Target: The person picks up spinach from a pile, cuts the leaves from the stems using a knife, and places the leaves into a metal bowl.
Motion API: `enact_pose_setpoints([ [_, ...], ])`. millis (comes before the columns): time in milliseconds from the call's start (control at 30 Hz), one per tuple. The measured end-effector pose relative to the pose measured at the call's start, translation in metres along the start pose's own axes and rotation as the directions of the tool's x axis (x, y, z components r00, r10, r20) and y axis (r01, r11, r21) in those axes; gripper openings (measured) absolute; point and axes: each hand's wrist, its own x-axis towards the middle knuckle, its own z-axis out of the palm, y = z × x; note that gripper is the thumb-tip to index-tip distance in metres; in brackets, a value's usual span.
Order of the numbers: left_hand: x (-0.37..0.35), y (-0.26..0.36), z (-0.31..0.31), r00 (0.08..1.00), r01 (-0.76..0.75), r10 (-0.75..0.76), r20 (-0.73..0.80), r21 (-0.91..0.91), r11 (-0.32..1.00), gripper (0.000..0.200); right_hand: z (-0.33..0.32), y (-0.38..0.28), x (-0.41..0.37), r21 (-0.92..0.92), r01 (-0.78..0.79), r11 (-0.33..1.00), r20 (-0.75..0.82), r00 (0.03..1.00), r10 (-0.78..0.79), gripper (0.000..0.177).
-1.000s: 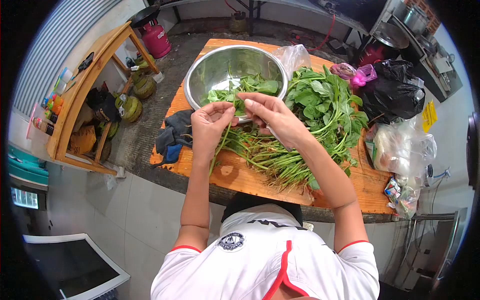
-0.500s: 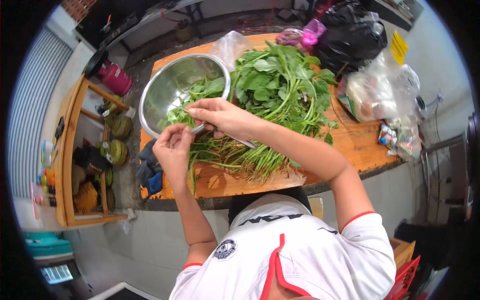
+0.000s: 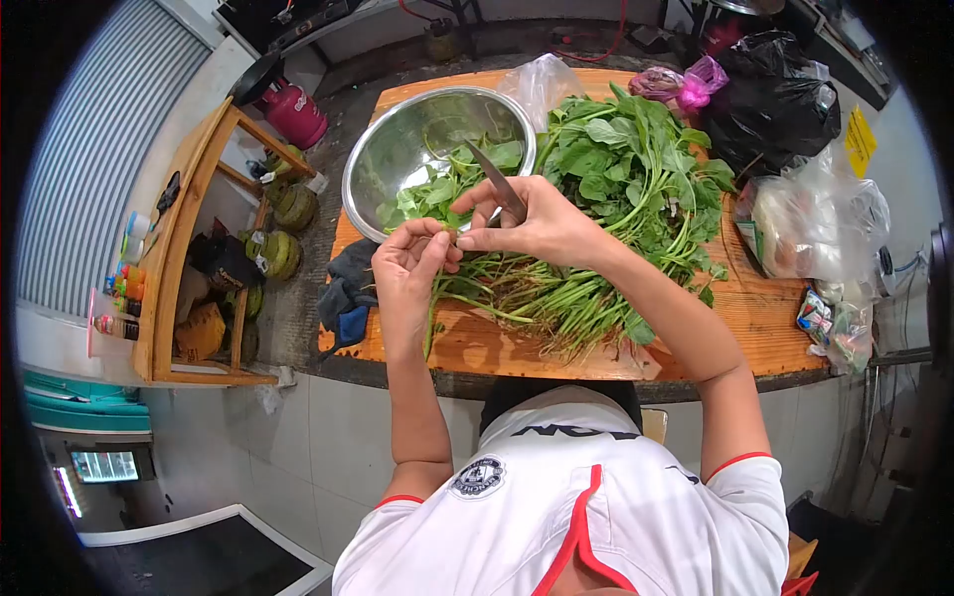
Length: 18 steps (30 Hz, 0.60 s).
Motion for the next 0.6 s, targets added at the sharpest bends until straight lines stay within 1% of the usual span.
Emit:
enact_pose_setpoints([
  [67, 0.001, -0.001, 0.001, 0.999, -0.011, 0.011, 0.036, -0.017, 1.0, 0.011, 0.002, -0.003, 0.0, -0.059, -0.008, 0.998, -0.006, 1.0, 0.008, 0.04],
  [200, 0.0, -0.002, 0.001, 0.999, 0.004, -0.003, 0.038, -0.013, 1.0, 0.011, 0.002, -0.003, 0.002, -0.136, -0.055, 0.989, -0.013, 0.998, 0.054, 0.031],
  [300, -0.001, -0.003, -0.001, 0.998, 0.03, -0.029, 0.046, -0.017, 0.999, 0.011, 0.005, 0.009, 0.006, -0.015, 0.08, 0.997, 0.0, 0.997, -0.08, 0.02],
  [400, -0.003, -0.002, -0.001, 0.997, 0.051, -0.049, 0.051, -0.027, 0.998, 0.011, 0.004, -0.004, 0.004, 0.156, -0.084, 0.984, -0.052, 0.994, 0.094, 0.015],
  [467, -0.004, -0.003, -0.002, 0.997, 0.057, -0.055, 0.058, -0.037, 0.998, 0.011, -0.001, -0.006, 0.009, 0.223, -0.103, 0.969, -0.052, 0.992, 0.117, 0.015],
  [500, -0.005, -0.004, -0.004, 0.997, 0.041, -0.042, 0.065, 0.021, 0.999, 0.011, -0.005, -0.006, 0.012, 0.256, -0.111, 0.96, -0.053, 0.99, 0.129, 0.015],
  [533, -0.006, -0.006, -0.007, 0.997, 0.025, -0.031, 0.073, 0.08, 0.996, 0.011, -0.008, -0.006, 0.017, 0.264, -0.091, 0.96, -0.052, 0.993, 0.108, 0.017],
  [567, -0.007, -0.007, -0.009, 0.996, 0.009, -0.021, 0.083, 0.139, 0.99, 0.01, -0.011, -0.008, 0.022, 0.197, -0.044, 0.979, -0.105, 0.992, 0.065, 0.017],
  [600, -0.008, -0.008, -0.009, 0.994, -0.022, -0.004, 0.107, 0.24, 0.971, 0.01, -0.012, -0.011, 0.026, 0.129, 0.0, 0.992, -0.156, 0.988, 0.021, 0.016],
])
